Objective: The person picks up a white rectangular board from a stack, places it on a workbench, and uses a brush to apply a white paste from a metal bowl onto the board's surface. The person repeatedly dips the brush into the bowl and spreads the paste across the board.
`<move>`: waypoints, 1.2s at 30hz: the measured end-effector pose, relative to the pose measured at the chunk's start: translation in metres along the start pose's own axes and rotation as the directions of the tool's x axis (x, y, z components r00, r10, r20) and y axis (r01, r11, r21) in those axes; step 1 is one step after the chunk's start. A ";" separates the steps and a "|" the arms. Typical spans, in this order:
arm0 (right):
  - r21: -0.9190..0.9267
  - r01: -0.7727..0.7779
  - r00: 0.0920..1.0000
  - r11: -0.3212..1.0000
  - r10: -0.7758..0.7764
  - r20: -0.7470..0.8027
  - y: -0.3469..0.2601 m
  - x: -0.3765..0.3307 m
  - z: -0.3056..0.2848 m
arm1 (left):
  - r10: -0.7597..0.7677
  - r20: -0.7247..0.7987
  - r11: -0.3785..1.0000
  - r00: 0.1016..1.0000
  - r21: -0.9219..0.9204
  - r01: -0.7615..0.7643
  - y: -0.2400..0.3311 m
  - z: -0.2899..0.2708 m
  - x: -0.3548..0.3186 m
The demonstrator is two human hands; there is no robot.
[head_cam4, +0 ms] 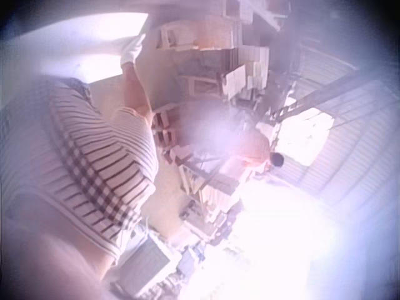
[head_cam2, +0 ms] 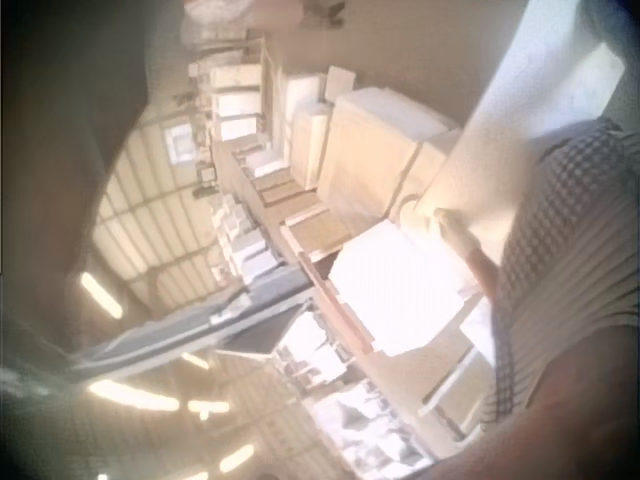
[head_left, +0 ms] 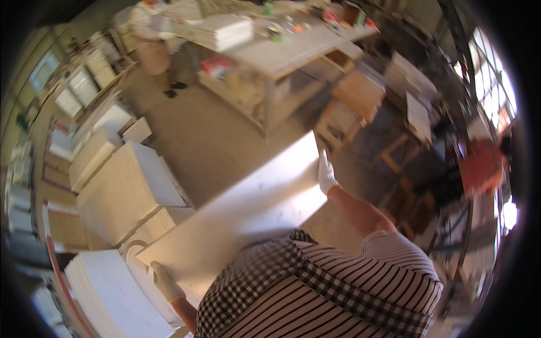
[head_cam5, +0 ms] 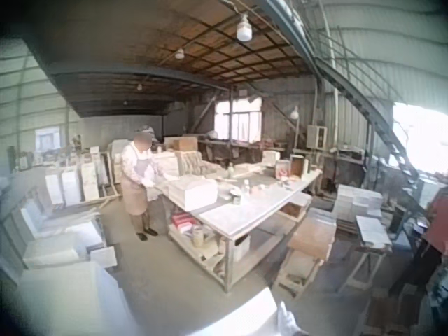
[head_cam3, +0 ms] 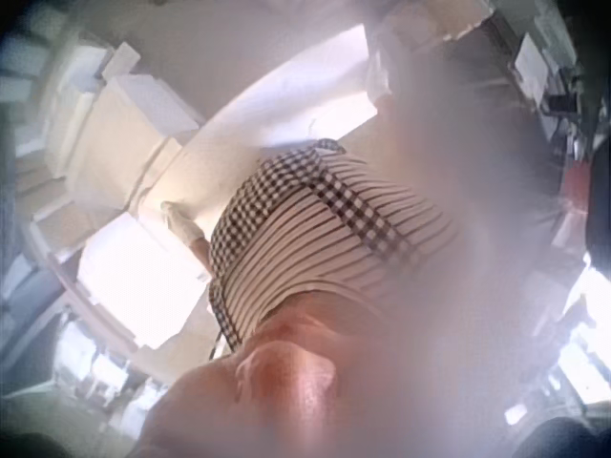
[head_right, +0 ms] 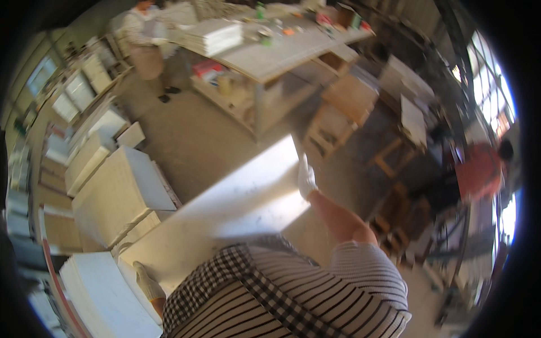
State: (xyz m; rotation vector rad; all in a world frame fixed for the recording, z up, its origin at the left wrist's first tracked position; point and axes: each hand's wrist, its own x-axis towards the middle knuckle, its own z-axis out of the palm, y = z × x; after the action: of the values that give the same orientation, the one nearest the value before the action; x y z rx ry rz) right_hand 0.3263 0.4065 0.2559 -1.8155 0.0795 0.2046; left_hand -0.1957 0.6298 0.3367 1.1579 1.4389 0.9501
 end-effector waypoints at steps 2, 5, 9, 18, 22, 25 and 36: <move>0.136 -0.098 0.994 0.986 0.089 0.068 0.005 0.004 -0.028 | -0.031 0.139 0.999 0.990 -0.026 0.035 0.000 0.017 0.014; 0.198 0.127 0.986 0.972 -0.102 -0.130 0.014 0.005 -0.053 | 0.001 0.239 0.998 0.971 -0.057 0.013 -0.002 0.056 0.033; 0.166 -0.021 0.995 0.986 0.036 -0.088 0.019 0.012 -0.096 | -0.026 0.349 1.000 0.937 0.011 0.024 0.000 0.122 0.058; 0.097 -0.121 0.990 0.988 0.127 -0.055 -0.003 0.120 -0.118 | -0.092 0.395 0.995 0.914 0.058 0.075 0.032 0.273 0.095; 0.126 -0.151 0.982 0.980 0.163 -0.091 -0.026 0.161 -0.098 | -0.086 0.404 0.993 0.911 -0.037 0.110 0.042 0.322 0.117; -0.001 -0.151 0.986 0.989 0.151 -0.073 -0.045 0.197 -0.093 | -0.073 0.424 0.997 0.903 0.006 0.078 0.055 0.355 0.129; -0.178 0.014 0.997 0.984 -0.028 -0.078 -0.097 0.340 -0.016 | -0.062 0.486 0.998 0.872 0.052 0.042 0.102 0.483 0.276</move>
State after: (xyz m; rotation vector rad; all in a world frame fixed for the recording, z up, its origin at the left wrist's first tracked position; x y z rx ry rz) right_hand 0.6771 0.4335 0.2910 -2.0014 0.1012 0.1266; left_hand 0.2915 0.9131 0.2872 1.2709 1.0716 0.5348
